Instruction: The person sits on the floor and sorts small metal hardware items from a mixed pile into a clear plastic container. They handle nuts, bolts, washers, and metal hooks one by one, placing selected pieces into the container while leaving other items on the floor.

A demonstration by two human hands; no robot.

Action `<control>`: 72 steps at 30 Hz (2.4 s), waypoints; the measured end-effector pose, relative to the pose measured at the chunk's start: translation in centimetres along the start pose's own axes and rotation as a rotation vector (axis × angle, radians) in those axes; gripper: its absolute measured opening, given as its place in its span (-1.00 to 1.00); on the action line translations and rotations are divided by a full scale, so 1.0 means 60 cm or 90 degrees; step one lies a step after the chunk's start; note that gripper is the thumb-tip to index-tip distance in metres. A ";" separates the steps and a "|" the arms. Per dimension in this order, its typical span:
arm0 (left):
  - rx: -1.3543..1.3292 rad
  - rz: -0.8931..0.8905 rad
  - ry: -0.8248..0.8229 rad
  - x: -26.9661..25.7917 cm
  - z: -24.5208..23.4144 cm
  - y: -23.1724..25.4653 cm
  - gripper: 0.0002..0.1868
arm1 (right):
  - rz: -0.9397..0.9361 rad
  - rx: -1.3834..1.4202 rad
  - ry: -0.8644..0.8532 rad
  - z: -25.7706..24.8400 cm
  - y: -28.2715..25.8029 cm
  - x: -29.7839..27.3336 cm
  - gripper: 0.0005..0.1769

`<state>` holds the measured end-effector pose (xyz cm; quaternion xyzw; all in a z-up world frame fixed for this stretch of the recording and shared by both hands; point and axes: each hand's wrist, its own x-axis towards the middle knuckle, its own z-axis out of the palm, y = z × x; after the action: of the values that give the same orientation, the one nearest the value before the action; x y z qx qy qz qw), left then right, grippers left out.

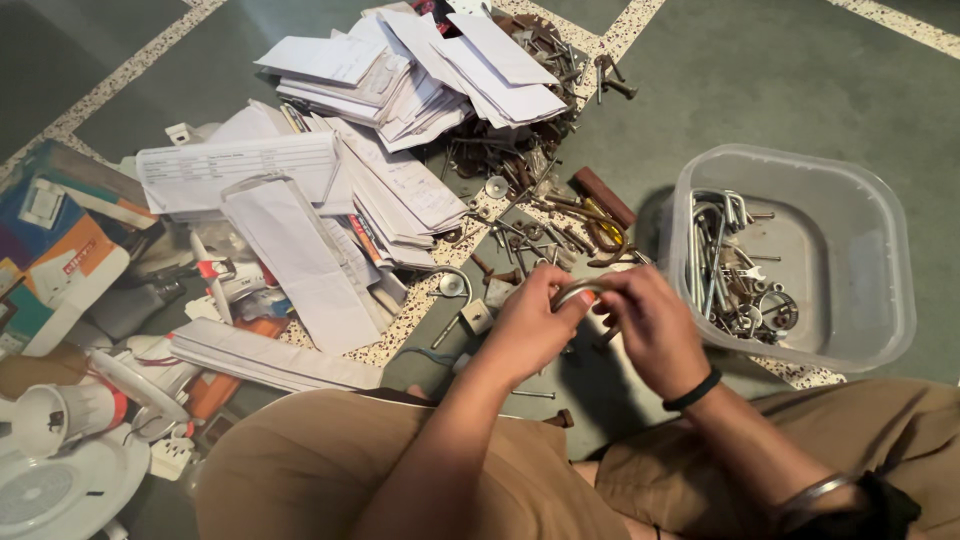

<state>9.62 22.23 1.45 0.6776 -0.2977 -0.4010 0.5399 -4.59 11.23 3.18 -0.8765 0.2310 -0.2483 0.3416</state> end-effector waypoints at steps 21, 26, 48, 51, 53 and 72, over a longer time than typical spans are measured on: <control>-0.277 -0.010 -0.022 0.031 0.192 0.059 -0.73 | 0.163 0.108 -0.007 -0.211 0.114 0.056 -0.67; -0.116 -0.044 0.098 0.088 0.274 0.077 -0.49 | 0.297 0.167 0.091 -0.203 0.215 0.080 -0.70; -0.207 0.053 0.091 0.056 0.261 0.015 -0.20 | 0.028 -0.071 0.057 -0.165 0.177 0.059 -0.36; -0.113 0.095 0.163 0.023 0.159 0.010 -0.26 | -0.067 -0.094 0.073 -0.166 0.118 0.047 -0.49; -0.054 0.109 0.178 0.001 0.072 0.017 -0.27 | -0.067 -0.027 0.037 -0.162 0.085 0.037 -0.51; 0.768 -0.039 -0.180 -0.090 0.034 -0.013 -0.05 | -0.042 -0.358 -0.524 0.012 -0.031 -0.084 0.17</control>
<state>5.12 25.93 1.71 0.8118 -0.5210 -0.2636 0.0053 -7.63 15.70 2.62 -0.9668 0.1074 0.1794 0.1470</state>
